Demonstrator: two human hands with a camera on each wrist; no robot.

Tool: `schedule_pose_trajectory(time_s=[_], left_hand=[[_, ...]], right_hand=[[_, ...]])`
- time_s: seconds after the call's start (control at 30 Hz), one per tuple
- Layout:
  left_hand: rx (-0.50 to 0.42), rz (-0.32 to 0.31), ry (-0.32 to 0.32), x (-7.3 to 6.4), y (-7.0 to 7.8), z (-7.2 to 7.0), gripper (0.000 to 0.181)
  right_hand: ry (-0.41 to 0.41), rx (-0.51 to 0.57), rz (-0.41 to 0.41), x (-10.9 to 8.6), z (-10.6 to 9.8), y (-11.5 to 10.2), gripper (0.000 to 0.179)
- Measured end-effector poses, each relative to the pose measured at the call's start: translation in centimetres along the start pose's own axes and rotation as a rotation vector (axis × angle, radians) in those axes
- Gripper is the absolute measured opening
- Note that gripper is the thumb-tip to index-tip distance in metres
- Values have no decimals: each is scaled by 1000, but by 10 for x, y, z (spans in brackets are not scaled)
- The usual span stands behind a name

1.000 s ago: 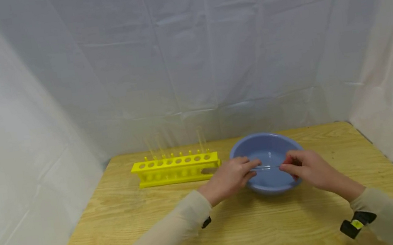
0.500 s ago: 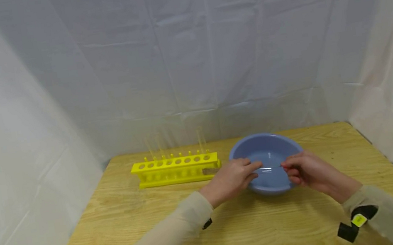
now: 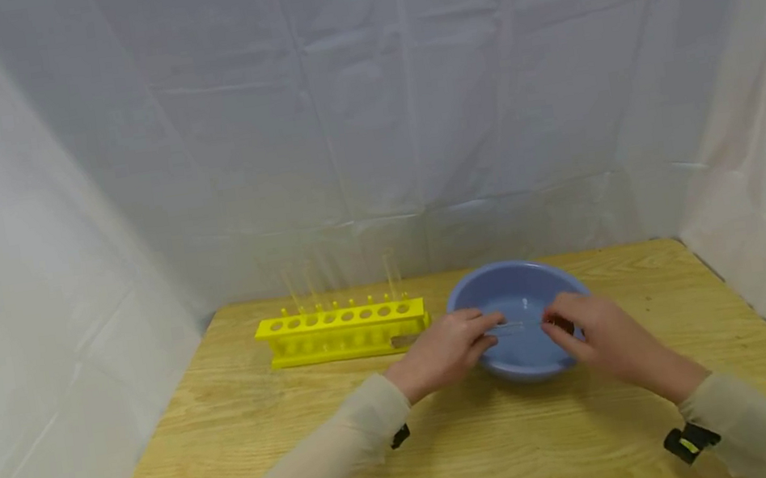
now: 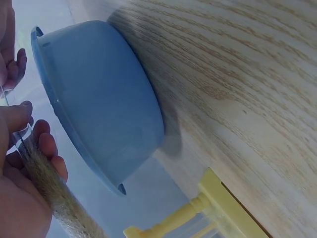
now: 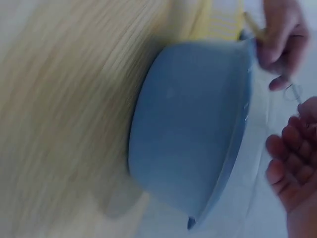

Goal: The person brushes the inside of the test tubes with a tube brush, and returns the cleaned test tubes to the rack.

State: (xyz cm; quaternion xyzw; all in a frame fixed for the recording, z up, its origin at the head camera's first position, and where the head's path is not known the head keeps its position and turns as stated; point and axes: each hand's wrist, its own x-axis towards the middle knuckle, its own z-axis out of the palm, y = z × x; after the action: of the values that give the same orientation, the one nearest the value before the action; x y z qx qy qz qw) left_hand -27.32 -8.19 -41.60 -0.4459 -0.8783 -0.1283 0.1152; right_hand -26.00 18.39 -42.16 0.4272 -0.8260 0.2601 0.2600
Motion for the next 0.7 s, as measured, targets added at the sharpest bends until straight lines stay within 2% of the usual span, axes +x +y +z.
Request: schedule_pose_trajectory(time_s=[0.07,0.17,0.33,0.53,0.6,0.7], left_hand=[[-1,2,-4,0,0,0,33],[-3,3,-10,-1,-1,0,34],[-21,3,-22,-1,-1,0,35],[-61,20,-69,-1,-2,-3,33],[-60,23,-79,-1,-2,-4,34],[-46,27,-73,-1,-2,-4,35]], right_hand=[[15,-104,-132,0,0,3,18],[6,-219,-260,0,-1,6,40],[-22,-337,-390,-1,-3,7,41],[-72,-437,-476,-5,-7,7,40],[-67,-430,-480,-6,-7,8,42],[-44,-381,-437,-6,-7,7,43]])
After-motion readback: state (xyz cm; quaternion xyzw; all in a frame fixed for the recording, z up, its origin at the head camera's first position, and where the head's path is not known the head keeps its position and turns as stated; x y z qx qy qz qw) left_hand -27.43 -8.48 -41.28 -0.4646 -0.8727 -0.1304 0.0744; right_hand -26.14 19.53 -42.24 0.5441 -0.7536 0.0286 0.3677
